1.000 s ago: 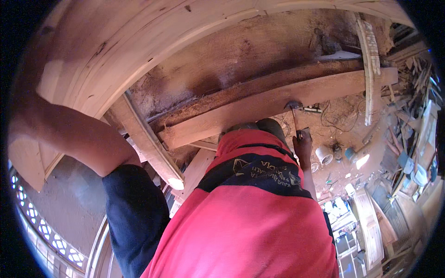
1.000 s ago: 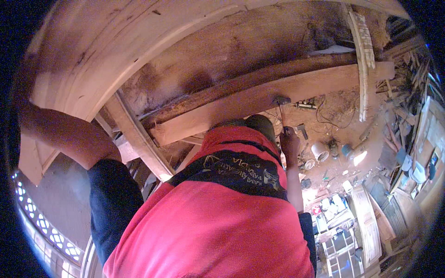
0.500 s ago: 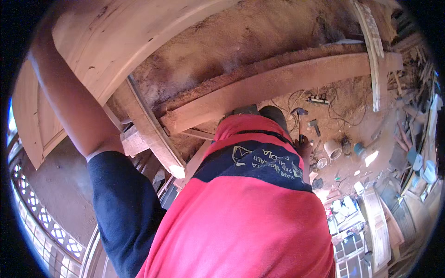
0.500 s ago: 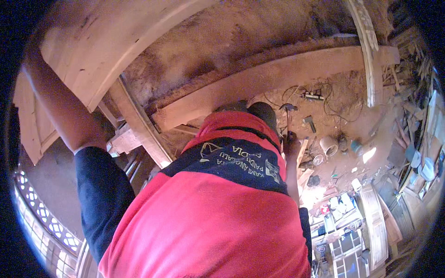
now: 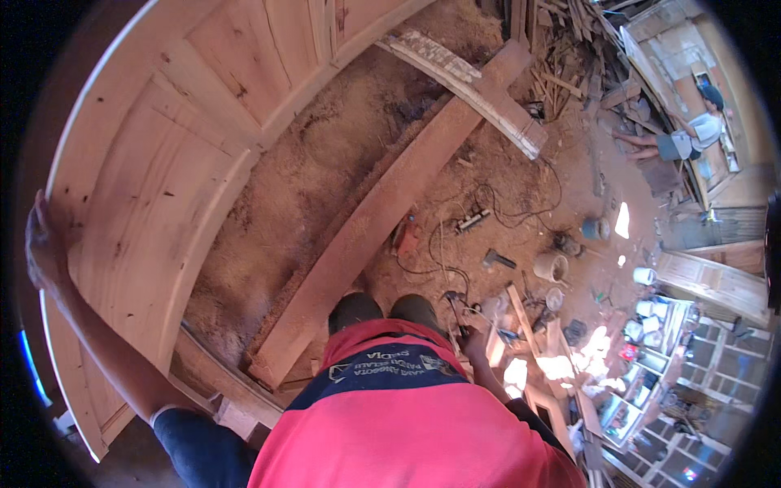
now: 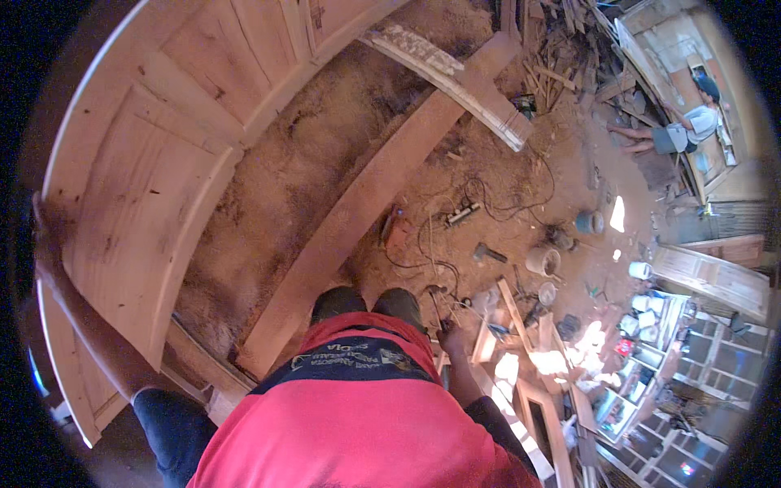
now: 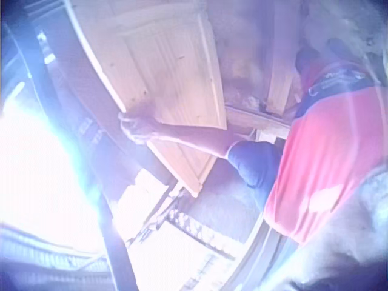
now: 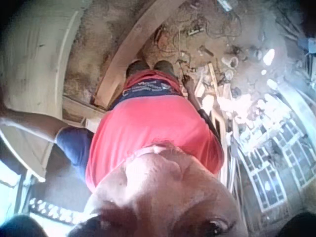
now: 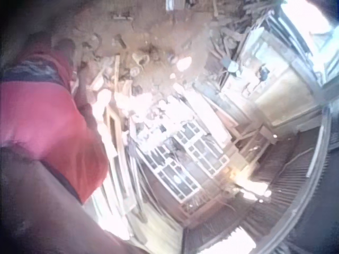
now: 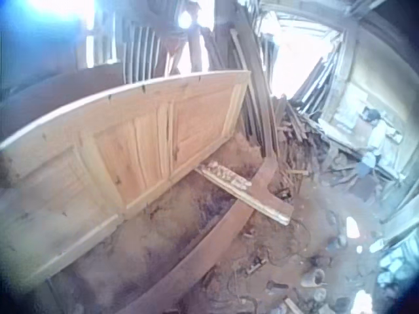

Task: The person assembles a wooden door by inserting wooden dowels into joints, hammering them into place, and then securing the assembly using a long bar clamp.

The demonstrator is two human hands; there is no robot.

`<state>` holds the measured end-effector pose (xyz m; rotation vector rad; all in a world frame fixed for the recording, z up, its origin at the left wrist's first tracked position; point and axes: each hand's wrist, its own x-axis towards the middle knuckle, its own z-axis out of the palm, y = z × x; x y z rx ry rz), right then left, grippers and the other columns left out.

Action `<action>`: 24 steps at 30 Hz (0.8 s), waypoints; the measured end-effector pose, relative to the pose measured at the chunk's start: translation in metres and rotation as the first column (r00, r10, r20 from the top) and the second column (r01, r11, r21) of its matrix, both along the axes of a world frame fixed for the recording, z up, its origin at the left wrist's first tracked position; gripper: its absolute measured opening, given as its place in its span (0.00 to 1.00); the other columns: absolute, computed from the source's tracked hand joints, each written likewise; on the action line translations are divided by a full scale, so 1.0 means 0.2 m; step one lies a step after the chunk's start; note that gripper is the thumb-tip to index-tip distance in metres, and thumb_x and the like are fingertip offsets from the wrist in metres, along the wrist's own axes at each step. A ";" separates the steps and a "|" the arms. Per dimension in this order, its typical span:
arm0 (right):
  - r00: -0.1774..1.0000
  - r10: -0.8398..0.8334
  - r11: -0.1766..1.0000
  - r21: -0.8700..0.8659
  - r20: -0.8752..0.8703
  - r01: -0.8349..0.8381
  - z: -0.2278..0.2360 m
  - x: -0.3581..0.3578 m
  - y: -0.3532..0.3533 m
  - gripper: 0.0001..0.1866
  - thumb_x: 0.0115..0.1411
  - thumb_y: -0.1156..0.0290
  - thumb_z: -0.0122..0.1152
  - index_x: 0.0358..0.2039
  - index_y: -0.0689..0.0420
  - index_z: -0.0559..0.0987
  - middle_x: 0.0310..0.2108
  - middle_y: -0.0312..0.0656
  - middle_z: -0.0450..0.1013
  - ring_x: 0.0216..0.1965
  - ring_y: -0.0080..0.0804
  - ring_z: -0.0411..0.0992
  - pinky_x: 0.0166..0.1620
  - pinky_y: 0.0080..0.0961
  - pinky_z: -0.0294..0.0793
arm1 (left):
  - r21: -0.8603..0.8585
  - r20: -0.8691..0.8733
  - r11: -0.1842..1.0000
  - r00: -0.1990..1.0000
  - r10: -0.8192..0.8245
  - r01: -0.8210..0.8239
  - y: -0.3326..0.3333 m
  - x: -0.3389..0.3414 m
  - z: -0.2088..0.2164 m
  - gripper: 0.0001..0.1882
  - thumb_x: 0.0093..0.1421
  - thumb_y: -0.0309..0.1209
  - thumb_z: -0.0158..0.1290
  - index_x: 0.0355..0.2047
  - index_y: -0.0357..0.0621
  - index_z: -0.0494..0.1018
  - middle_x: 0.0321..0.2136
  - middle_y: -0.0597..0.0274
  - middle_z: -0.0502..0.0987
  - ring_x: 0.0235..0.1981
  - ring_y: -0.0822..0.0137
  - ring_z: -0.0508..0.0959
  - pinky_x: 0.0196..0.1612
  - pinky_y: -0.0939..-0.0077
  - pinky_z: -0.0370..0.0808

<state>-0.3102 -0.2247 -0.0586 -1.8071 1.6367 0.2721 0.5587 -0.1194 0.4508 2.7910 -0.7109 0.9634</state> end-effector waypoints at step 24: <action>0.906 -0.402 0.915 0.033 0.130 0.402 -0.21 -0.62 0.53 0.23 0.48 0.61 0.68 0.42 0.61 0.80 0.36 0.58 0.78 0.40 0.55 0.78 0.42 0.45 0.77 | 0.201 -0.524 0.744 0.712 -0.468 0.637 -0.04 -0.90 0.05 0.32 0.64 0.44 0.56 0.60 0.31 0.66 0.53 0.48 0.74 0.52 0.58 0.75 0.56 0.66 0.69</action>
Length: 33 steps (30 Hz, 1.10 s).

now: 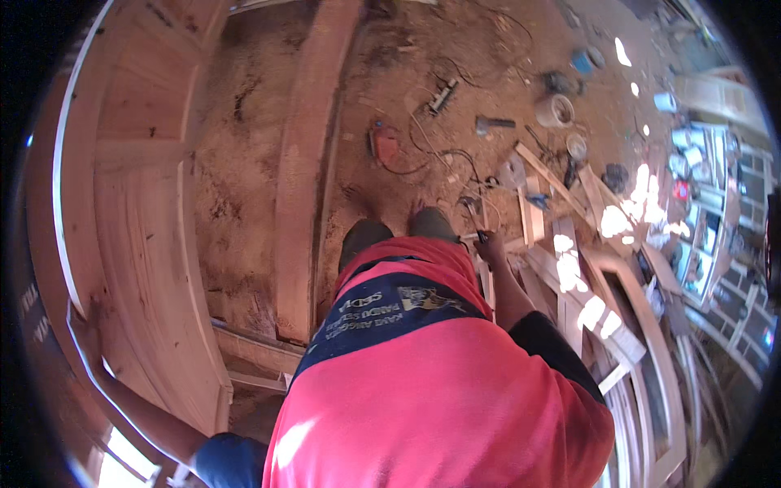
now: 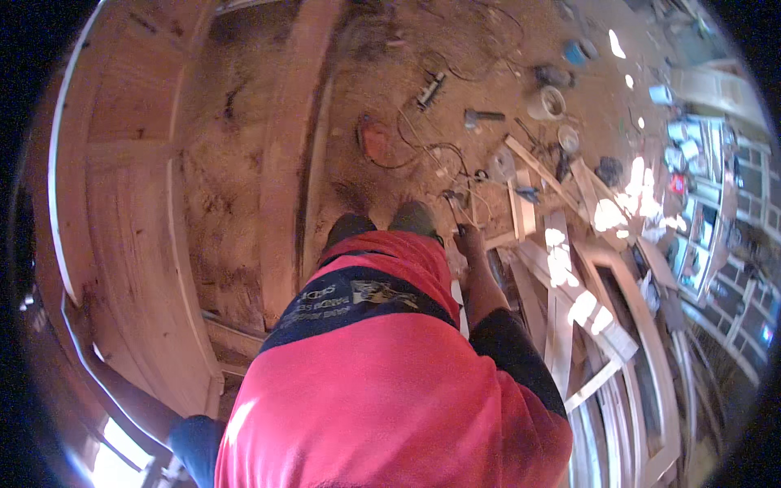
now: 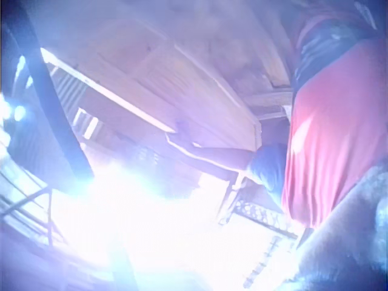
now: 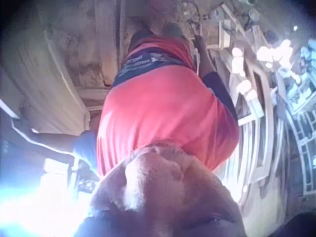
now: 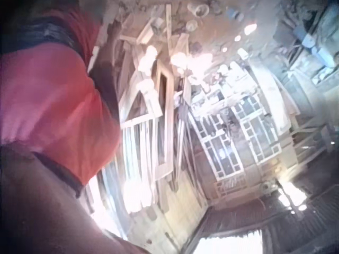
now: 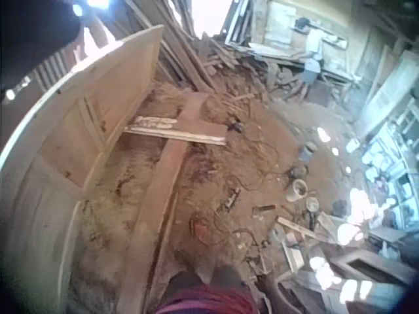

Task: The person assembles a wooden door by inserting wooden dowels into joints, hammering them into place, and then securing the assembly using a long bar clamp.

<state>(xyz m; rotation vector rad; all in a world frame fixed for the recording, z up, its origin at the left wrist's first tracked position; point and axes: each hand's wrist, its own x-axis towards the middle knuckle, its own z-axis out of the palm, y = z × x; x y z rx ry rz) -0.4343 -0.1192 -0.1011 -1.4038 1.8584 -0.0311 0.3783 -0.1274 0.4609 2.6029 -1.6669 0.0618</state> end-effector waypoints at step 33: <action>0.951 -0.219 0.891 0.352 -0.220 0.286 0.12 -0.45 0.39 0.27 0.47 0.51 0.72 0.44 0.55 0.81 0.42 0.55 0.79 0.45 0.52 0.78 0.47 0.45 0.76 | 0.000 0.073 0.987 0.984 -0.160 0.160 0.06 -2.07 -1.82 0.49 0.50 0.45 0.63 0.68 0.42 0.54 0.64 0.45 0.61 0.62 0.44 0.65 0.55 0.44 0.70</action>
